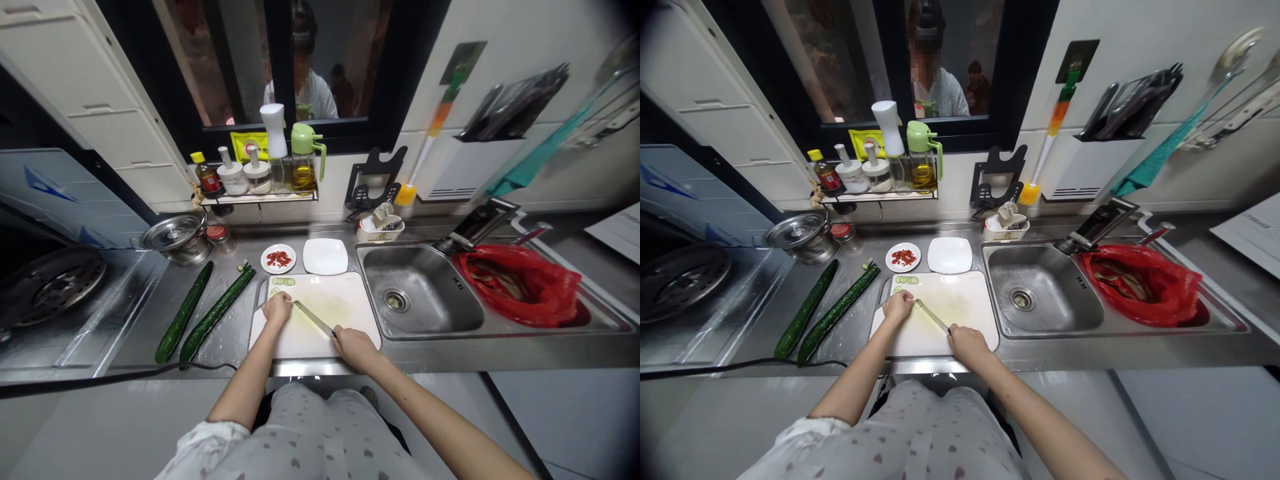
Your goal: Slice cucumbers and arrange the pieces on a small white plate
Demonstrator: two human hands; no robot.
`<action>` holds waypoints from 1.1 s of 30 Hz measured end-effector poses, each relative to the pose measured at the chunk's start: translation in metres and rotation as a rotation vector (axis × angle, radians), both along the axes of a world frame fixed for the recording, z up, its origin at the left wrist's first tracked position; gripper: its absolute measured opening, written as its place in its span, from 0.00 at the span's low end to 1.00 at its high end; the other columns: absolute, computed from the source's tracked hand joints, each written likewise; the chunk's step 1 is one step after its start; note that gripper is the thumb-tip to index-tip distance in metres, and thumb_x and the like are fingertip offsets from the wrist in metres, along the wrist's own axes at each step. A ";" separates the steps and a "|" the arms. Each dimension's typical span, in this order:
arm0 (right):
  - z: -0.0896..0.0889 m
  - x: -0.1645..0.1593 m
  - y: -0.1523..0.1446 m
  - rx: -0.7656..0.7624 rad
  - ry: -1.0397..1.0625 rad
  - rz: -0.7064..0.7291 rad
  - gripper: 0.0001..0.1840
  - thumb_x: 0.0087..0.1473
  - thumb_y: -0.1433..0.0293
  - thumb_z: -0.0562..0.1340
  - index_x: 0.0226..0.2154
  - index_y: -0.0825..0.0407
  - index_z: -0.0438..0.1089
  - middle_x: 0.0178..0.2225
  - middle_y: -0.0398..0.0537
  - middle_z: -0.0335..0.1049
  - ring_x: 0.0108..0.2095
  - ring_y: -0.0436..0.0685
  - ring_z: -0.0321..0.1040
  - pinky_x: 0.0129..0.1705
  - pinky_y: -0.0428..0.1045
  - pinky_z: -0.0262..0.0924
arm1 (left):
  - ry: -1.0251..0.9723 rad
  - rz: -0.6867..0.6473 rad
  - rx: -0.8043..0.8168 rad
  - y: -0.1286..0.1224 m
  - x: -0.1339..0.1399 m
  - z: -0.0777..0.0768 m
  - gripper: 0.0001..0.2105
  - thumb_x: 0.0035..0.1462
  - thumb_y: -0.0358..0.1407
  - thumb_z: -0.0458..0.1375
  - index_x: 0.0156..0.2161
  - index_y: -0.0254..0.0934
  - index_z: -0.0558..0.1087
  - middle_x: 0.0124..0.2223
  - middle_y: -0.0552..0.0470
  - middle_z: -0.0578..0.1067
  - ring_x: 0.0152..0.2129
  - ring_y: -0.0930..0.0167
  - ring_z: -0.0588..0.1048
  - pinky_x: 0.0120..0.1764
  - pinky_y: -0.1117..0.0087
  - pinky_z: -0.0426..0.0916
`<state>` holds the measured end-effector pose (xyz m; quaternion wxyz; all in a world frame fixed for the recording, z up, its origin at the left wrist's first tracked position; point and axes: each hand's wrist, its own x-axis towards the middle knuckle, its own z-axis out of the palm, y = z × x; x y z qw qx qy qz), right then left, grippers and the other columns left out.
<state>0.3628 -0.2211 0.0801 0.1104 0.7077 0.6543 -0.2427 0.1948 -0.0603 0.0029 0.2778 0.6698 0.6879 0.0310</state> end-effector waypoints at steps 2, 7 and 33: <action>0.000 0.001 0.001 0.004 0.002 0.008 0.17 0.62 0.66 0.47 0.45 0.56 0.65 0.40 0.60 0.74 0.44 0.61 0.71 0.41 0.51 0.59 | 0.000 0.006 -0.003 0.001 0.000 0.000 0.06 0.50 0.39 0.60 0.35 0.47 0.74 0.39 0.57 0.79 0.43 0.67 0.74 0.44 0.66 0.61; -0.001 0.003 0.004 0.016 0.002 0.021 0.17 0.62 0.67 0.47 0.45 0.57 0.66 0.40 0.62 0.73 0.43 0.62 0.71 0.41 0.52 0.59 | 0.001 0.017 -0.015 0.002 0.000 0.001 0.06 0.48 0.39 0.61 0.35 0.47 0.74 0.40 0.56 0.79 0.43 0.67 0.74 0.44 0.66 0.61; 0.022 0.010 0.022 0.001 -0.097 0.119 0.17 0.60 0.70 0.51 0.46 0.57 0.69 0.42 0.62 0.74 0.45 0.62 0.71 0.45 0.52 0.60 | 0.009 0.010 -0.007 0.002 0.000 0.002 0.07 0.48 0.39 0.60 0.35 0.47 0.74 0.40 0.55 0.79 0.44 0.66 0.74 0.46 0.64 0.61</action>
